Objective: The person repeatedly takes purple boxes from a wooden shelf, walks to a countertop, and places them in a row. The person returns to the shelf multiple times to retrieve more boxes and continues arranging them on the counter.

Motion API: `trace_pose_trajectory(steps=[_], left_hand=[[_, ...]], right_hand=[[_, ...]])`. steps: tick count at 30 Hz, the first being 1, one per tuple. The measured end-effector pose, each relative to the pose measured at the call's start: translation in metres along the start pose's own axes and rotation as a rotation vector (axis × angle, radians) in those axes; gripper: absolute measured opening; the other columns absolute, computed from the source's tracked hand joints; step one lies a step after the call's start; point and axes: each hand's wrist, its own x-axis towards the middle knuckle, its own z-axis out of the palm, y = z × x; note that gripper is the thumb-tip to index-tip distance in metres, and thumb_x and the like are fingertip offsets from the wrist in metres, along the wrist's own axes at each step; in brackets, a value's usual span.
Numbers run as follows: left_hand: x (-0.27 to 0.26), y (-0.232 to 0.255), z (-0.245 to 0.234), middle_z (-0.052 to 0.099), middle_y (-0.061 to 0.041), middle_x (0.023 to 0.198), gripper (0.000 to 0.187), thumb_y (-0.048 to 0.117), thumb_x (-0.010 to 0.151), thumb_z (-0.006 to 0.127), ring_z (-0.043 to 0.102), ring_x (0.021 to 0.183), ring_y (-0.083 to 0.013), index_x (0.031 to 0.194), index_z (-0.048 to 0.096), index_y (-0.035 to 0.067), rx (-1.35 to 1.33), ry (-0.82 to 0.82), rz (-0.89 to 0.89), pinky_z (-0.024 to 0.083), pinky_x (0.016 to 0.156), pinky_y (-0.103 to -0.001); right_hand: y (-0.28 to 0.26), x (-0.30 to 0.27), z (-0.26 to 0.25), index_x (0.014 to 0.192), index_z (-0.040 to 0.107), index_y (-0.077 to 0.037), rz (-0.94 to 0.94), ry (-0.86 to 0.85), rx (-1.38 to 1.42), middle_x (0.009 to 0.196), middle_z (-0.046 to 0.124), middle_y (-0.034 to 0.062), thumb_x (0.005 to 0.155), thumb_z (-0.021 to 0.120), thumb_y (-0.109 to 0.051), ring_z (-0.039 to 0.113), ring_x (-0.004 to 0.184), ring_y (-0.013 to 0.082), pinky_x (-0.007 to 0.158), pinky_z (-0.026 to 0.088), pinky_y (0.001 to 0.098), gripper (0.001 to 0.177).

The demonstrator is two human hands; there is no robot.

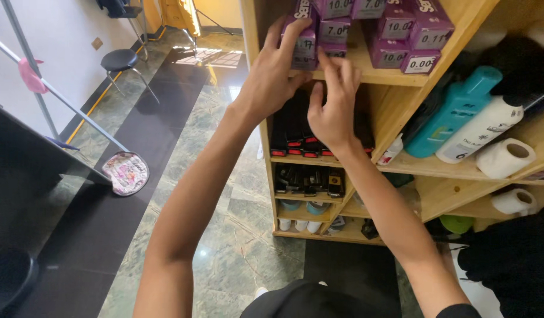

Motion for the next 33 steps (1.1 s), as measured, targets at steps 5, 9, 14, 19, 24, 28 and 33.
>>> trace_pose_trajectory(steps=[5, 9, 14, 19, 24, 28, 33], left_hand=[[0.000, -0.012, -0.003, 0.042, -0.026, 0.147, 0.079, 0.005, 0.088, 0.085, 0.057, 0.130, -0.0505, 0.150, 0.037, 0.016, 0.075, 0.047, 0.114, 0.052, 0.107, -0.049], [-0.010, 0.001, -0.016, 0.041, -0.031, 0.149, 0.084, -0.002, 0.084, 0.083, 0.063, 0.124, -0.0520, 0.152, 0.035, 0.014, 0.137, 0.007, 0.133, 0.060, 0.098, -0.053], [-0.029, 0.043, -0.054, 0.049, -0.030, 0.146, 0.074, 0.002, 0.083, 0.082, 0.067, 0.113, -0.0468, 0.146, 0.043, 0.011, 0.124, 0.000, 0.096, 0.058, 0.089, -0.048], [-0.062, 0.085, -0.090, 0.067, -0.024, 0.134, 0.070, 0.010, 0.090, 0.086, 0.071, 0.104, -0.0335, 0.144, 0.042, 0.014, 0.112, 0.079, 0.062, 0.061, 0.087, -0.043], [-0.127, 0.116, -0.088, 0.056, -0.028, 0.152, 0.076, 0.010, 0.089, 0.087, 0.073, 0.121, -0.0376, 0.149, 0.040, 0.020, 0.116, 0.094, 0.006, 0.069, 0.092, -0.039], [-0.187, 0.139, -0.064, 0.037, -0.029, 0.161, 0.071, 0.012, 0.095, 0.084, 0.059, 0.142, -0.0414, 0.151, 0.041, 0.016, 0.171, -0.015, -0.067, 0.064, 0.103, -0.048], [-0.226, 0.141, -0.039, 0.024, -0.028, 0.163, 0.064, 0.008, 0.100, 0.070, 0.046, 0.145, -0.0466, 0.154, 0.037, 0.017, -0.018, -0.071, -0.370, 0.061, 0.102, -0.055]], right_hand=[[-0.016, 0.047, -0.026, 0.128, 0.060, -0.001, -0.246, 0.129, -0.044, 0.129, 0.049, 0.0193, 0.091, 0.044, 0.019, 0.047, 0.118, 0.0359, 0.098, 0.045, 0.0450, 0.045], [0.004, 0.078, -0.040, 0.139, 0.064, -0.007, -0.294, -0.098, -0.271, 0.146, 0.046, 0.0215, 0.097, 0.063, 0.016, 0.037, 0.137, 0.0408, 0.109, 0.036, 0.0609, 0.048], [0.036, 0.084, -0.048, 0.134, 0.068, -0.002, -0.397, -0.221, -0.357, 0.141, 0.052, 0.0261, 0.115, 0.063, -0.014, 0.043, 0.130, 0.0453, 0.099, 0.031, 0.0574, 0.024], [-0.022, 0.036, -0.036, 0.143, 0.053, -0.003, -0.005, -0.037, 0.106, 0.155, 0.034, 0.0193, 0.115, 0.039, -0.040, 0.025, 0.151, 0.0355, 0.129, 0.022, 0.0569, 0.049], [-0.070, -0.031, -0.011, 0.134, 0.059, -0.024, 1.128, 0.208, 1.713, 0.128, 0.065, 0.0112, 0.092, 0.068, -0.028, 0.058, 0.115, 0.0256, 0.091, 0.047, 0.0401, 0.043], [-0.103, -0.054, 0.001, 0.139, 0.054, 0.001, 1.439, -0.104, 2.222, 0.134, 0.060, 0.0207, 0.091, 0.061, -0.062, 0.061, 0.113, 0.0299, 0.102, 0.047, 0.0416, 0.079], [-0.098, -0.111, 0.050, 0.122, 0.062, -0.005, 1.709, -0.138, 1.860, 0.101, 0.070, 0.0068, 0.087, 0.065, -0.059, 0.071, 0.088, 0.0180, 0.081, 0.058, 0.0314, 0.064]])
